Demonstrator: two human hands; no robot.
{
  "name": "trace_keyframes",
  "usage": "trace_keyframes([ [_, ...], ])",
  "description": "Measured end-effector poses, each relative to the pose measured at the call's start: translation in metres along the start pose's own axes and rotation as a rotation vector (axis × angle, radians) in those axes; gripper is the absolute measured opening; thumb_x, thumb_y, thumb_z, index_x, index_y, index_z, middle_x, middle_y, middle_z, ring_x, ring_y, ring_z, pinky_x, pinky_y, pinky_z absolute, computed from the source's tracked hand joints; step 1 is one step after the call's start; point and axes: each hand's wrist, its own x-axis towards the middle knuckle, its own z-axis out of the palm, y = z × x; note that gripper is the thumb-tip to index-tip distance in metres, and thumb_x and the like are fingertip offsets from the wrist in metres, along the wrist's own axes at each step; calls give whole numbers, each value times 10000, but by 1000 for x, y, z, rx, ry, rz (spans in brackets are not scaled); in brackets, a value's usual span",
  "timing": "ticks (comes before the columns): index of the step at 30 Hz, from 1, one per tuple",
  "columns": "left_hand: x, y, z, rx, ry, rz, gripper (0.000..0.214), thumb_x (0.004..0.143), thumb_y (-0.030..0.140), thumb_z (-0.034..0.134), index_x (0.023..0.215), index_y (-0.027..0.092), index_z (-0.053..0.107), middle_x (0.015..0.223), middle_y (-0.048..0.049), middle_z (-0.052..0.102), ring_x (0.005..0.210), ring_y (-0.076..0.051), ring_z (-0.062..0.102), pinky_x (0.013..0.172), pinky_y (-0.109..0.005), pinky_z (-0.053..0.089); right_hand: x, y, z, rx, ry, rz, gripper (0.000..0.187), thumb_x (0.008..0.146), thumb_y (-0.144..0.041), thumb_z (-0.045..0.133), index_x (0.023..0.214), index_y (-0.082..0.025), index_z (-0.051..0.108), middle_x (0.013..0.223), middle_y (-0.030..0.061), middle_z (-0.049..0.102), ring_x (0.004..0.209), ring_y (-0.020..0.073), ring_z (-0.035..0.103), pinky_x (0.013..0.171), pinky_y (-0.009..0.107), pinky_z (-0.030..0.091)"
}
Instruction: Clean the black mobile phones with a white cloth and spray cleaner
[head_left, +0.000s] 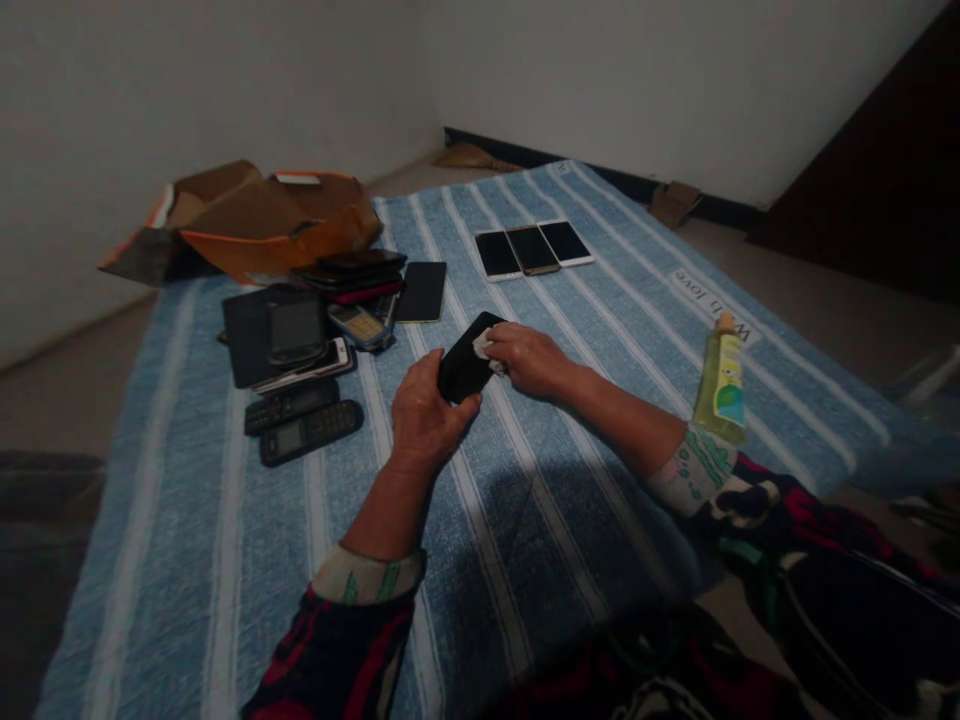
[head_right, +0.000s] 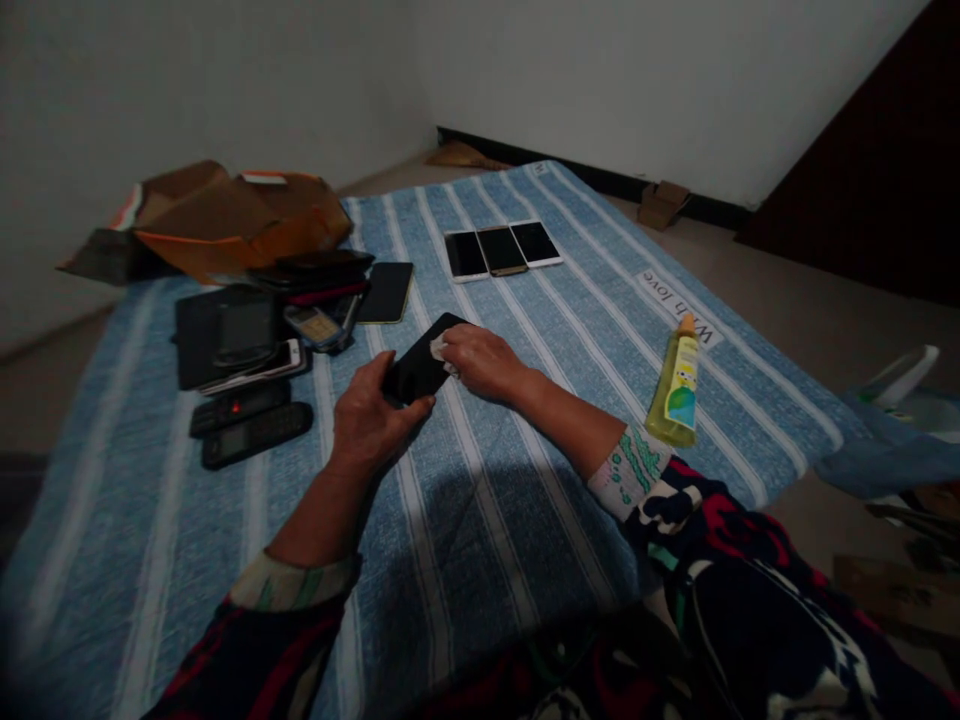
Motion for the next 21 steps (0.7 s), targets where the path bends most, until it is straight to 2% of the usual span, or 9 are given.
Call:
trace_keyframes([
  [4,-1,-1,-1,16,16,-19,648,686,368,679,1272,159,499,1201,-135,639,1099,-312,615,951,-447,502,-4,5,-4,-15,72,23,315,846,-32,453,995,-183,685,1070,93,660,1073,235,557,923,365,452],
  [10,-2,-4,-1,19,36,-39,646,687,401,688,1258,148,522,1201,-147,651,1074,-319,641,926,-450,526,-9,-17,-2,68,34,-189,236,857,-57,500,956,-169,683,1059,100,662,1077,224,566,931,359,463],
  [17,-2,-6,-6,-47,70,-40,516,744,441,650,1157,139,588,1113,-138,699,1010,-292,676,898,-413,542,-9,4,3,8,301,-29,309,874,-45,457,1058,-176,669,1125,115,646,1145,248,540,995,433,440],
  [21,-1,-9,-12,-105,56,-46,378,827,478,577,1059,182,613,993,-95,727,901,-242,700,838,-361,550,-3,-7,5,11,328,-70,314,891,-69,468,1100,-192,667,1166,114,642,1220,264,503,1036,468,414],
])
